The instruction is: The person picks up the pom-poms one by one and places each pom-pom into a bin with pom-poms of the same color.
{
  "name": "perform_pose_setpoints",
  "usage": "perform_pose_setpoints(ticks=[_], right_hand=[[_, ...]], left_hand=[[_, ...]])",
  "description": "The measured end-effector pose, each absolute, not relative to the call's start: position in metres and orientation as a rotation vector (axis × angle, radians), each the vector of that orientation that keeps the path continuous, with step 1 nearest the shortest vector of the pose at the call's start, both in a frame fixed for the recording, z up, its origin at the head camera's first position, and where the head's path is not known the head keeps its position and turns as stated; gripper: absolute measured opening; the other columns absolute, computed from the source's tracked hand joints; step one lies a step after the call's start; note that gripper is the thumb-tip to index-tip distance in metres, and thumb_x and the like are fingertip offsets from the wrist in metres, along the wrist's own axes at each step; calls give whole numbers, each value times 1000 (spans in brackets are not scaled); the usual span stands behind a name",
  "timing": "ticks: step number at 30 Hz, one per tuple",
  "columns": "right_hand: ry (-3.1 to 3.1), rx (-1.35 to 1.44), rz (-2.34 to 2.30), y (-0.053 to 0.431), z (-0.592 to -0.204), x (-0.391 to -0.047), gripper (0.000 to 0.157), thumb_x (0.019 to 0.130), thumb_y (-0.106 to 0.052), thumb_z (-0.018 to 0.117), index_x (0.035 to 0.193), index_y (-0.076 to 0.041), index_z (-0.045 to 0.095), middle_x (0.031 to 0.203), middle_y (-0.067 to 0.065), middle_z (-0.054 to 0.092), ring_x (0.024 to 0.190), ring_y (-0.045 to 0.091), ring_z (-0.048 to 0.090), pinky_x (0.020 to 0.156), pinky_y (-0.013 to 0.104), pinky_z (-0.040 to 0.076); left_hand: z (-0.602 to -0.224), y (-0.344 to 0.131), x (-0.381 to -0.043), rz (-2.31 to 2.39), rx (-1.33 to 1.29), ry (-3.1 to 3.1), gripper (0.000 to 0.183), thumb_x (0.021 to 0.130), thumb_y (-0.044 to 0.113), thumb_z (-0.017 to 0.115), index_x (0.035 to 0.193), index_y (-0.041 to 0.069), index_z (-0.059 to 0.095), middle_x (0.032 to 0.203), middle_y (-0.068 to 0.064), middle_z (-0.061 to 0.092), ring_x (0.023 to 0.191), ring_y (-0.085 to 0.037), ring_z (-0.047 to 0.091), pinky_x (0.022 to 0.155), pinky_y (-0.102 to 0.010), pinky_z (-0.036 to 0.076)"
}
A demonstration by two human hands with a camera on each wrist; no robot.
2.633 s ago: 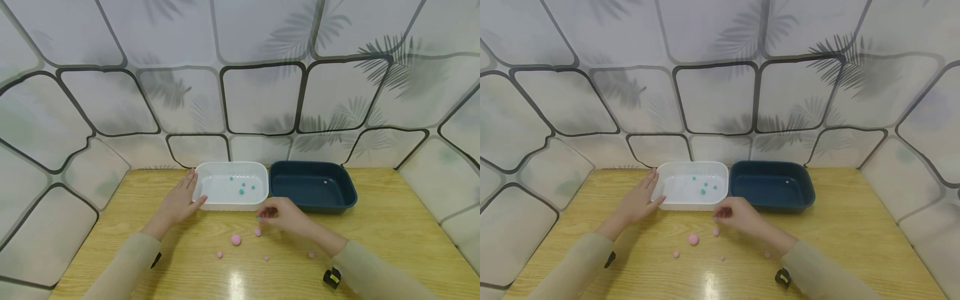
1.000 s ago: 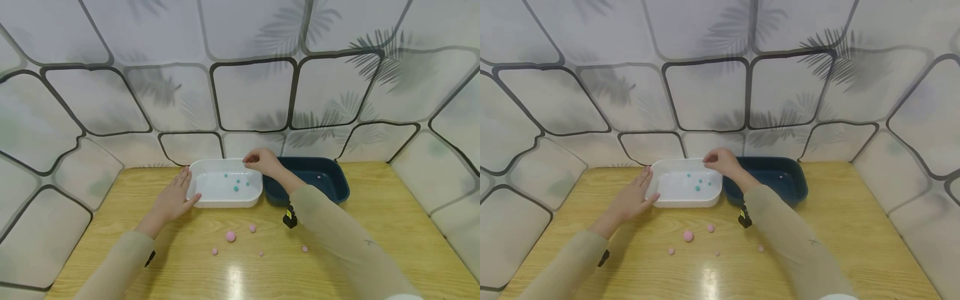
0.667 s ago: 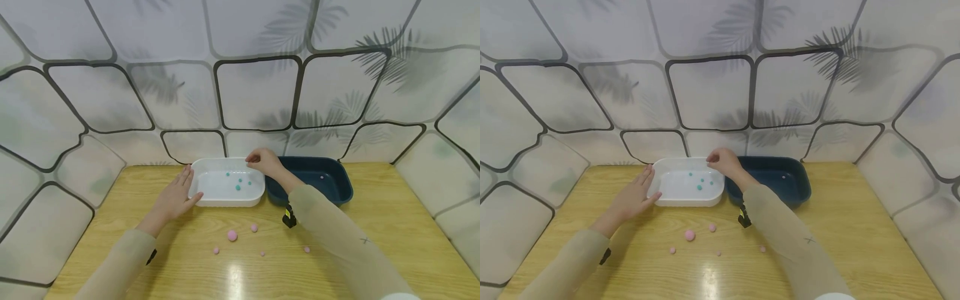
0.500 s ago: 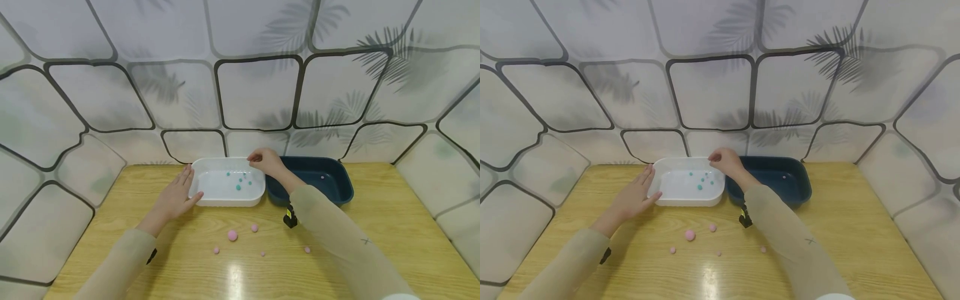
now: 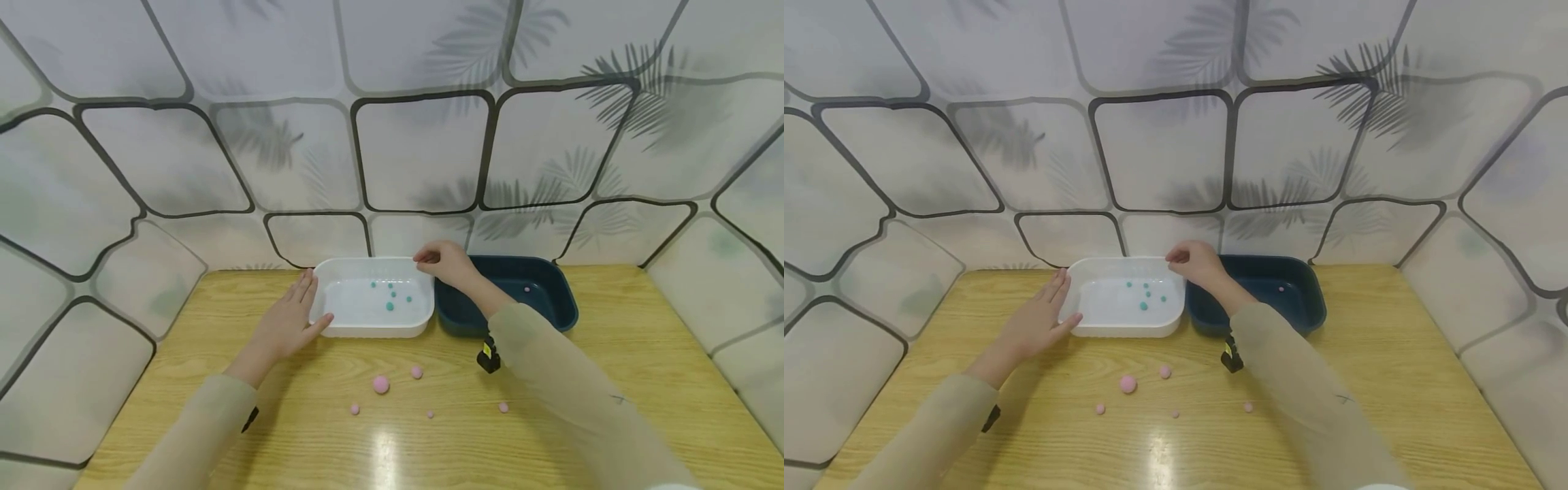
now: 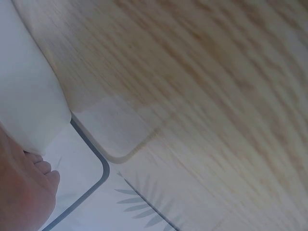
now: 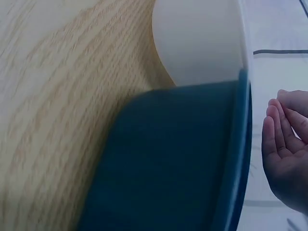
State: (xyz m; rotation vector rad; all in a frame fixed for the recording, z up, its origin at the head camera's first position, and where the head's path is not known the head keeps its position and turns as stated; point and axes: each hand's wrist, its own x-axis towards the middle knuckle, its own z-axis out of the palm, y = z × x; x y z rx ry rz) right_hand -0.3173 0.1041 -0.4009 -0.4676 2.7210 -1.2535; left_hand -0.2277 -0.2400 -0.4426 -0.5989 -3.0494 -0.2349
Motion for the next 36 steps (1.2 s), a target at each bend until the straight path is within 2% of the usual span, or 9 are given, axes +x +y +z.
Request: perform_pose_setpoints(ticks=[9,17,36], right_hand=[[2733,-555,-1204,128,-388,-312,24,102,-16,73,122,-2,77,118,18,76,107,33,70,90,44,62],[2756,-581,-1167,155,-375,-304,26,103,-15,70,125,-2,75,121,19,75,112,36,69,96,51,60],[3012,-699,-837,232,-359,-271,24,103,-16,71,121,-2,76,112,16,79,99,33,76,90,52,63]], left_hand=[[-443,-240,-227,-238,-607,-3031,87,111,49,48,164,-13,16,175,-29,11,164,-44,15,134,-55,21],[-443,-239,-226,-214,-598,-3029,87,111,49,48,164,-13,18,175,-29,12,164,-44,16,134,-55,23],[-445,-239,-226,-234,-600,-3014,86,111,49,47,164,-12,18,175,-29,14,164,-44,16,134,-56,24]])
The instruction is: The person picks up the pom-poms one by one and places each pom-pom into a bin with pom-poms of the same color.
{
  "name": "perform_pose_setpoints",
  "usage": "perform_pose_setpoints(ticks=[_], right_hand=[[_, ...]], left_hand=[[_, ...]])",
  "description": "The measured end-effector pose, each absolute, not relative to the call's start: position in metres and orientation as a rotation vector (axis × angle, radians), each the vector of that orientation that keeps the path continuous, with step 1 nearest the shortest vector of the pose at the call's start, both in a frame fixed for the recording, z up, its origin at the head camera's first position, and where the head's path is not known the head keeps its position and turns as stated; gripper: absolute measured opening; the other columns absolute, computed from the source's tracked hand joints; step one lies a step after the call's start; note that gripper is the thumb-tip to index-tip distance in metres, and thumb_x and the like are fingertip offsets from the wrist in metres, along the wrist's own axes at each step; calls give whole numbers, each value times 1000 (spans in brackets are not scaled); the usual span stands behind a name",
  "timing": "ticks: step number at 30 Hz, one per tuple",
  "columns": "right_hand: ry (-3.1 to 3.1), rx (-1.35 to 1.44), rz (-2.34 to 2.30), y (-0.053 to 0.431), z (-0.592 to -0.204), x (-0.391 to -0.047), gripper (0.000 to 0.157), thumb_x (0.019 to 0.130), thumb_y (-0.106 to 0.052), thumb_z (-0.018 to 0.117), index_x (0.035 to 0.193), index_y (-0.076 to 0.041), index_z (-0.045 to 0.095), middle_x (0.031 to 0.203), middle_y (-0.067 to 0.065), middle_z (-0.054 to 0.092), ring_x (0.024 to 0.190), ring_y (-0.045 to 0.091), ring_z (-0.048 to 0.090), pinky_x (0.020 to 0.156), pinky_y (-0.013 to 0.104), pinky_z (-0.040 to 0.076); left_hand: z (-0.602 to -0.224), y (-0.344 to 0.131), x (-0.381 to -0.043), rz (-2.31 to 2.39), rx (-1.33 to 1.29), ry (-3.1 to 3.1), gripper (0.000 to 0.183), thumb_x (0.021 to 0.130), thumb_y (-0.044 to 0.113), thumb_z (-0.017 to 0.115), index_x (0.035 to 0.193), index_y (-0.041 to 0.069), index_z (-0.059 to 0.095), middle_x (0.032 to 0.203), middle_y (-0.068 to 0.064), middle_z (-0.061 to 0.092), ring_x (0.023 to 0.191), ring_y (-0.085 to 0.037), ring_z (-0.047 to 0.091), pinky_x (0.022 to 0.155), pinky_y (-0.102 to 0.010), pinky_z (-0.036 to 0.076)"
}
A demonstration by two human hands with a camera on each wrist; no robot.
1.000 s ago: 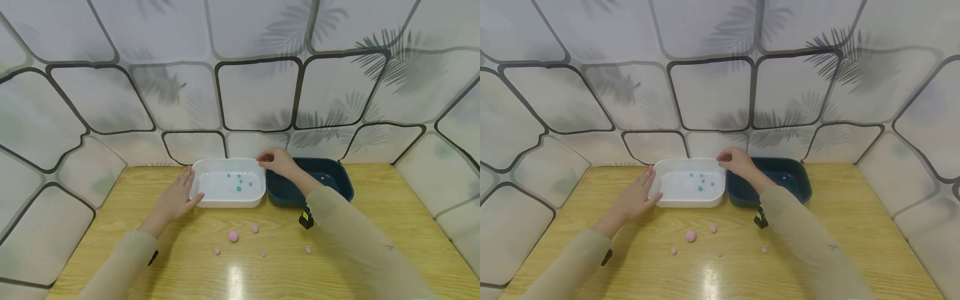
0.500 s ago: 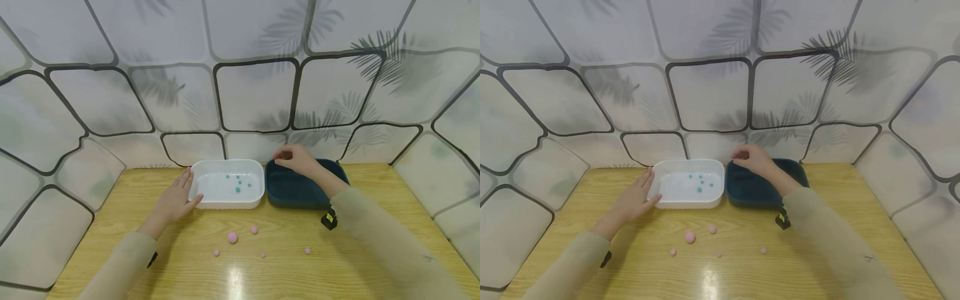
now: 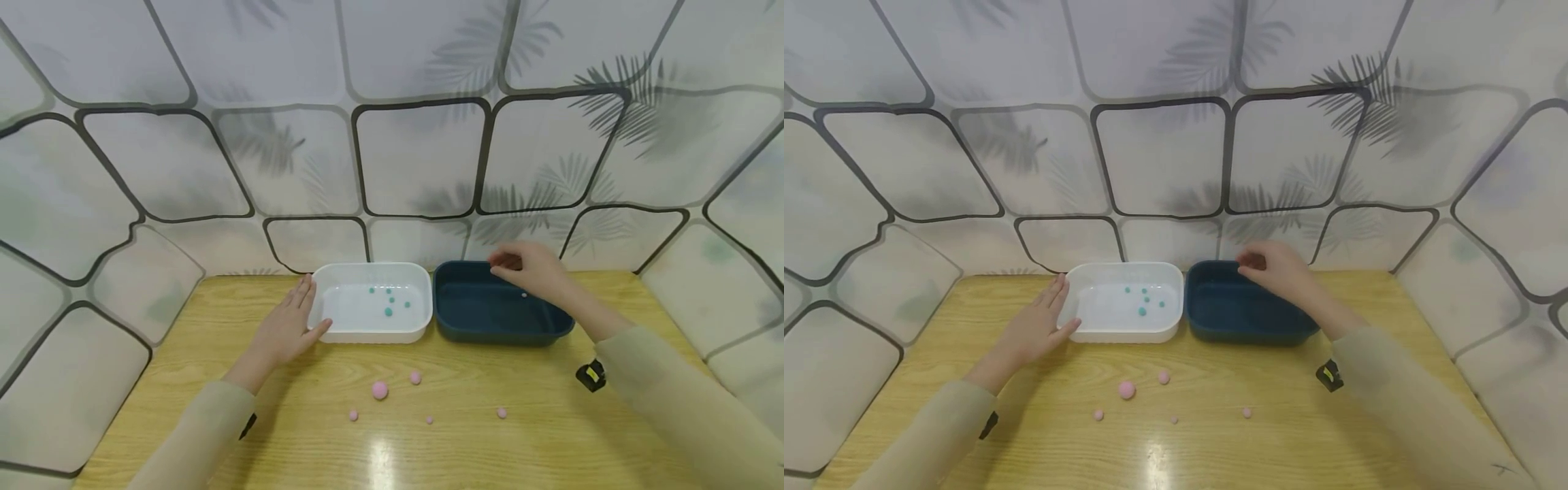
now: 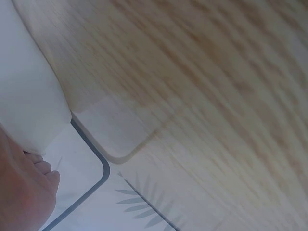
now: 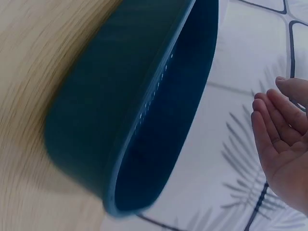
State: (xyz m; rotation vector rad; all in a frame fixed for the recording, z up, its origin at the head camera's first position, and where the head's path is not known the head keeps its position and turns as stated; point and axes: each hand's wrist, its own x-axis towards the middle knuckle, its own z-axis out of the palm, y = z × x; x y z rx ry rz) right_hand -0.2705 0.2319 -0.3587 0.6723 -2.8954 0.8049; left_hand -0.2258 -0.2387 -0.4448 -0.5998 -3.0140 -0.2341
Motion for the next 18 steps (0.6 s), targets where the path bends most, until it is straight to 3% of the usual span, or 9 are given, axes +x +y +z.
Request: perform_pose_setpoints(ticks=[9,18], right_hand=[[-2790,712,378,259,-358,-248,38,98,-19,77,128,4,72,123,25,74,109,40,73,92,58,60],[-2663,734,44,284,-370,-232,70,93,-28,83,145,11,56,142,34,61,127,52,60,106,64,52]], left_hand=[[-445,-239,-225,-227,-605,-3017,86,111,49,47,164,-13,19,175,-28,14,164,-45,18,134,-55,24],[-444,-238,-226,-240,-596,-3024,86,111,48,49,164,-12,18,176,-27,12,164,-44,17,134,-56,23]])
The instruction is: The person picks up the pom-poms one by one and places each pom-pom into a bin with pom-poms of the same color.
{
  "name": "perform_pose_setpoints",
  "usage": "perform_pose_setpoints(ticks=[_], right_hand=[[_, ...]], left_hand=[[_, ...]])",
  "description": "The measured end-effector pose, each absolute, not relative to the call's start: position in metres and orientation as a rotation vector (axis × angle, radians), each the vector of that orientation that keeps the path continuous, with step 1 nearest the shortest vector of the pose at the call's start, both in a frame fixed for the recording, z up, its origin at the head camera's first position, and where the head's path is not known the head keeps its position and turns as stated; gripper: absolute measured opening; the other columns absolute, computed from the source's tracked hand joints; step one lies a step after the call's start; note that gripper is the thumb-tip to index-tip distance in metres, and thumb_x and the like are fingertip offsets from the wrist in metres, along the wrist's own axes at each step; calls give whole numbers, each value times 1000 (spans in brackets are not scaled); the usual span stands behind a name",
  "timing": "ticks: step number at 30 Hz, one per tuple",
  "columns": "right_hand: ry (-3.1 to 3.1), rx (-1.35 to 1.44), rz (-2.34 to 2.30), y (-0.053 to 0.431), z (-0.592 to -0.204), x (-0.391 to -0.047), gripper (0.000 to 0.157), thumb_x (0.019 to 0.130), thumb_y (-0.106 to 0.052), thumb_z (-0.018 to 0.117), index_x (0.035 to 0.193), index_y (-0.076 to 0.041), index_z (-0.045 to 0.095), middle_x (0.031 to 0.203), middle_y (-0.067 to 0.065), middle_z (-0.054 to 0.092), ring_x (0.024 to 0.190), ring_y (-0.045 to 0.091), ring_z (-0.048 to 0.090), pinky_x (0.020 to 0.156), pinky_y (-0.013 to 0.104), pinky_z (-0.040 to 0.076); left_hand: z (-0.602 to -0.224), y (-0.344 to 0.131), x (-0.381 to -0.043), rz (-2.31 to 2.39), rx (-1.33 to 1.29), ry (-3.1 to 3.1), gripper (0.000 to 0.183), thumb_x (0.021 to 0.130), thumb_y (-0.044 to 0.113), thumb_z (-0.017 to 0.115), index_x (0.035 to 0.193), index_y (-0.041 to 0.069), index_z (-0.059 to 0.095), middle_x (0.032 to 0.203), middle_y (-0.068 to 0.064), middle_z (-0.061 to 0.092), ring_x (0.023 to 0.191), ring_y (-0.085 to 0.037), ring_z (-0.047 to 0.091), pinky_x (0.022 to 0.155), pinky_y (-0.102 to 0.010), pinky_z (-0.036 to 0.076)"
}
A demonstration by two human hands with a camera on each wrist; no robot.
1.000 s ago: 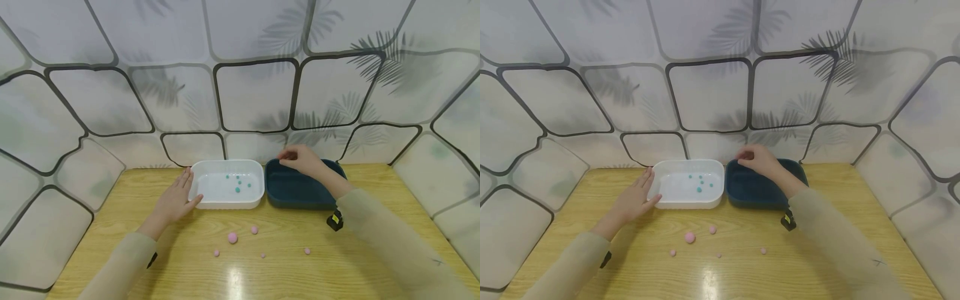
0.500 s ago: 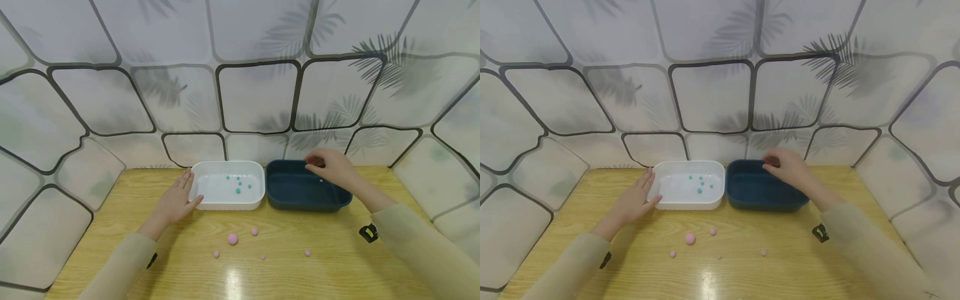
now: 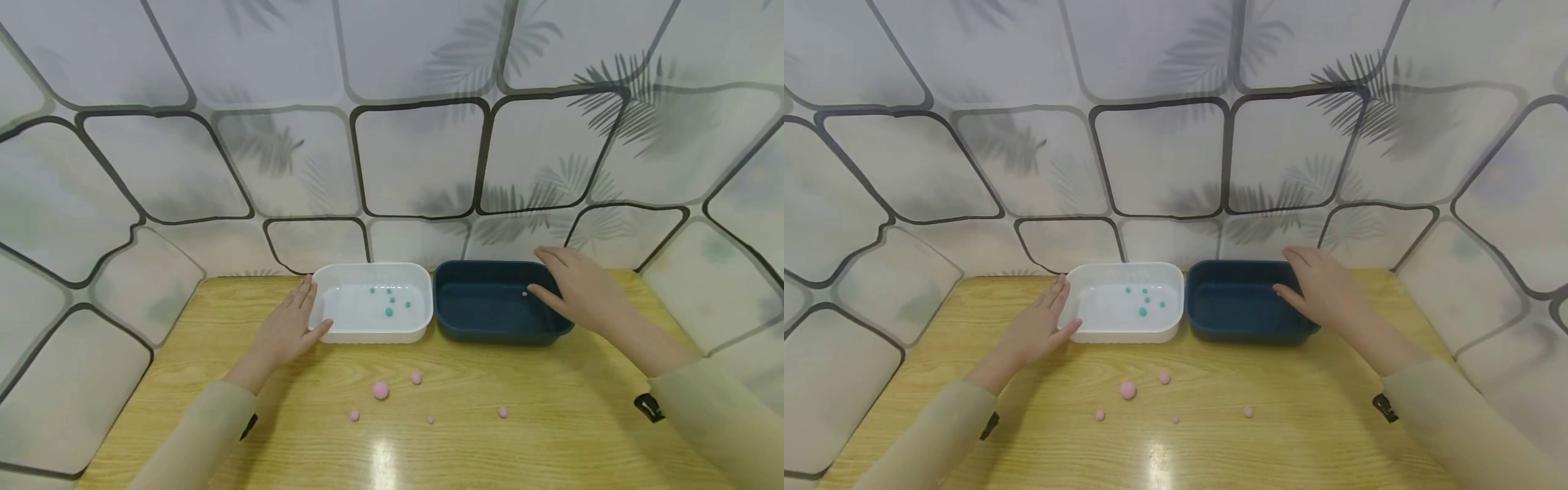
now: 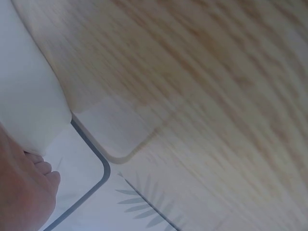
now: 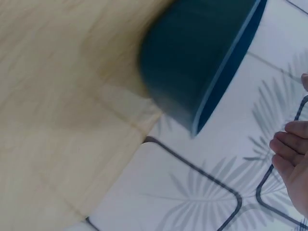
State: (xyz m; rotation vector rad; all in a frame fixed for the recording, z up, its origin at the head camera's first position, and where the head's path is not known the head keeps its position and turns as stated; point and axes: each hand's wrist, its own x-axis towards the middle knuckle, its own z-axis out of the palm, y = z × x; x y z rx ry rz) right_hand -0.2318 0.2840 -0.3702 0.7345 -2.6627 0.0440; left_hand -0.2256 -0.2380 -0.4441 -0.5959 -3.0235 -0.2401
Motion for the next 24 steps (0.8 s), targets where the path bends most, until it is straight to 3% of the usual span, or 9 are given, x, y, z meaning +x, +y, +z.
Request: perform_pose_setpoints(ticks=[5,11,24], right_hand=[[-2706,727,-69,297,-384,-229,86,94,-34,81,153,16,42,155,38,47,138,55,50,114,66,46],[-2887,670,-104,309,-404,-231,94,103,-44,68,159,19,26,166,41,27,153,56,31,125,68,32],[-3030,664,100,323,-435,-239,102,107,-55,56,163,18,12,171,40,12,160,54,16,130,66,20]], left_hand=[[-444,-238,-225,-248,-595,-3027,87,111,50,47,164,-12,18,176,-27,12,164,-44,16,134,-56,23],[-443,-238,-224,-222,-593,-3022,87,111,51,47,164,-12,20,175,-29,15,164,-44,17,134,-56,23],[-437,-238,-226,-157,-610,-3043,87,110,51,47,164,-12,20,175,-28,14,164,-44,17,134,-56,24]])
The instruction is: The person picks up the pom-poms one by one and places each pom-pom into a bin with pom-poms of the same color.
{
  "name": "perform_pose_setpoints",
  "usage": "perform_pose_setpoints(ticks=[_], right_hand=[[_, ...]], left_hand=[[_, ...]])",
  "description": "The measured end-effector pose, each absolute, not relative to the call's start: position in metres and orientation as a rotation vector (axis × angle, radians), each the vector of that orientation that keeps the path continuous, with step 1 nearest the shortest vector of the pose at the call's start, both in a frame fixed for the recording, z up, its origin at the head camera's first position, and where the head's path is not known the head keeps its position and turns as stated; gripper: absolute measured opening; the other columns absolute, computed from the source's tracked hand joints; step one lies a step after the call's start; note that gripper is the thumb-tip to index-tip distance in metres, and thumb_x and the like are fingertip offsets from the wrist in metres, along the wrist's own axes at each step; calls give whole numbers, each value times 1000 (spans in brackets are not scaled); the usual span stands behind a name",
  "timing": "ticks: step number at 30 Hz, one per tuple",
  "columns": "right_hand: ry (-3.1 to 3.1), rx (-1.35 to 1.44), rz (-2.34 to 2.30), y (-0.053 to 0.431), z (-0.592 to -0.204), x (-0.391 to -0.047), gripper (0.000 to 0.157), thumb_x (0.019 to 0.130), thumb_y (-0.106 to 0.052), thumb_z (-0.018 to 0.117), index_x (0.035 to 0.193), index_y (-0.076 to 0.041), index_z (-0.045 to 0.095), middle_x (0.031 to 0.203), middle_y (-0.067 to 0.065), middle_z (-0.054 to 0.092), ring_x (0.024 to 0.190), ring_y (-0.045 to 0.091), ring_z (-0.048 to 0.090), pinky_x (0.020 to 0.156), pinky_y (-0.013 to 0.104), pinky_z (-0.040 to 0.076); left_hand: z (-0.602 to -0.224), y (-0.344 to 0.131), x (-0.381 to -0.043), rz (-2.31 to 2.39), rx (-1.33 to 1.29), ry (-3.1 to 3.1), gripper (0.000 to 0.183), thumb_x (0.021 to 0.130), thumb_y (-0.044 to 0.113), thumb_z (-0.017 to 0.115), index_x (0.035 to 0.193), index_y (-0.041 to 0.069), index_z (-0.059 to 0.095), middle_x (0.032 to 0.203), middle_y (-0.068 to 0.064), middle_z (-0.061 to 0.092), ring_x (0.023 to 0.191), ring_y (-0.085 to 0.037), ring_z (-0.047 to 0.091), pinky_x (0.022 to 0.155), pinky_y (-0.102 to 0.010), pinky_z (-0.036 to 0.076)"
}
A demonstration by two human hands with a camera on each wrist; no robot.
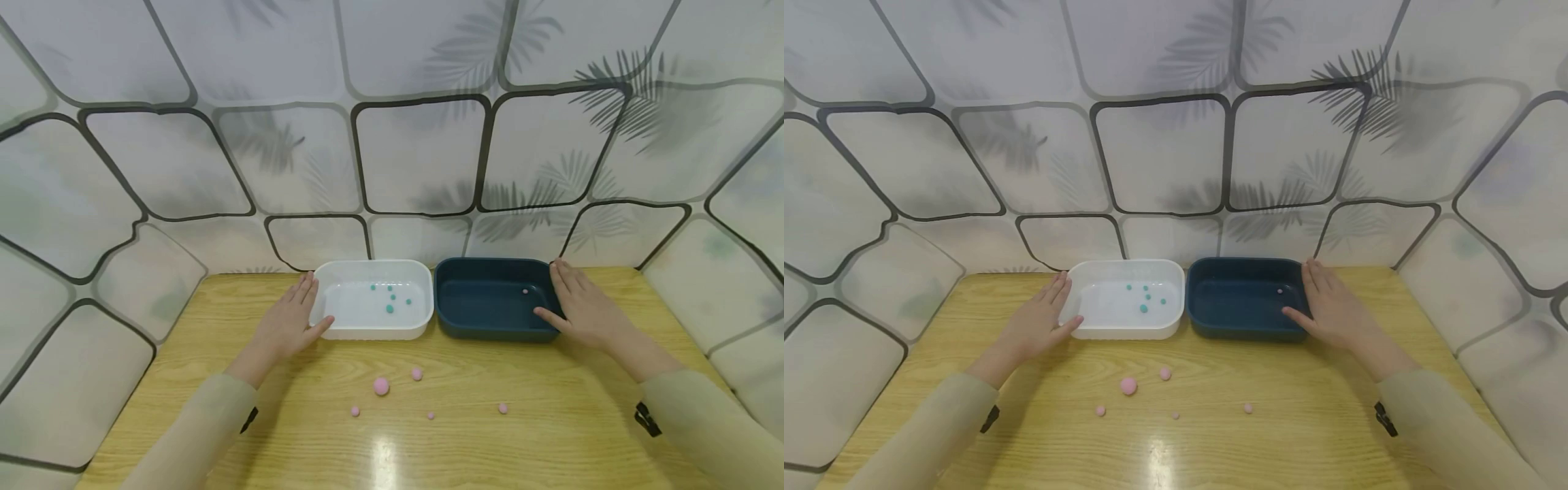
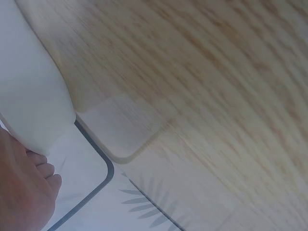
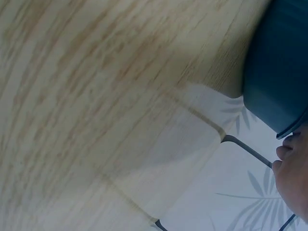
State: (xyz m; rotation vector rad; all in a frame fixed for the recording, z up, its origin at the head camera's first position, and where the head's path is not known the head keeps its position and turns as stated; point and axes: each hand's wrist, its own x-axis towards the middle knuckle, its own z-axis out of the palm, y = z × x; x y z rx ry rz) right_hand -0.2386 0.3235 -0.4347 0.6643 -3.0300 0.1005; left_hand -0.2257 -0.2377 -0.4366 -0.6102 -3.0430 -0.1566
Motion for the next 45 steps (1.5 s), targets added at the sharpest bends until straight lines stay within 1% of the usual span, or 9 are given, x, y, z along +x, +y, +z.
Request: perform_pose_setpoints(ticks=[6,10,17,26,31,35,42,44,45], right_hand=[[-3123,665,260,326,-435,-241,105,107,-58,53,164,15,5,173,38,1,163,52,3,133,65,10],[-3117,674,319,326,-436,-240,103,108,-57,53,165,14,5,174,35,-3,164,50,0,133,66,11],[-3072,713,320,329,-440,-239,97,109,-52,54,166,11,8,175,33,2,163,50,7,129,68,20],[-3085,720,273,325,-435,-239,97,108,-53,54,165,13,12,174,36,5,162,53,11,128,69,22],[-3092,720,256,325,-433,-239,97,108,-54,55,164,15,14,173,36,6,162,53,11,129,68,23],[-3085,722,229,326,-437,-241,97,108,-54,54,164,15,14,174,36,6,162,53,12,129,67,23],[-3080,732,233,326,-440,-241,96,108,-54,54,164,14,15,174,36,6,162,52,11,129,67,23],[-3079,732,229,325,-439,-240,96,108,-54,54,164,14,15,174,36,6,162,52,11,129,67,23],[-3078,733,225,325,-439,-240,96,108,-54,54,164,15,16,174,36,7,162,52,11,129,67,23]], left_hand=[[-435,-237,-227,-174,-610,-3044,89,110,53,47,165,-11,18,176,-27,13,164,-44,16,135,-55,23],[-435,-236,-227,-215,-609,-3046,92,109,54,50,165,-11,16,176,-27,13,165,-44,15,135,-55,21],[-429,-232,-220,-342,-616,-3025,90,108,48,56,165,-11,18,175,-28,13,164,-46,16,132,-59,26],[-419,-223,-202,-457,-638,-2967,88,106,42,63,165,-8,23,175,-26,19,161,-46,24,128,-62,33],[-417,-215,-187,-503,-704,-2896,87,103,40,67,165,-7,27,174,-26,23,158,-46,33,125,-61,38],[-417,-209,-173,-562,-737,-2863,86,102,37,70,165,-4,28,175,-24,23,158,-44,34,125,-60,38],[-424,-200,-149,-696,-785,-2753,83,97,22,77,164,-1,34,172,-21,32,153,-44,43,122,-60,41],[-427,-198,-143,-746,-801,-2687,81,95,16,78,163,0,37,170,-19,37,151,-43,47,122,-57,42],[-429,-197,-140,-771,-807,-2650,80,94,13,79,163,2,39,169,-18,40,150,-42,48,123,-52,41]])
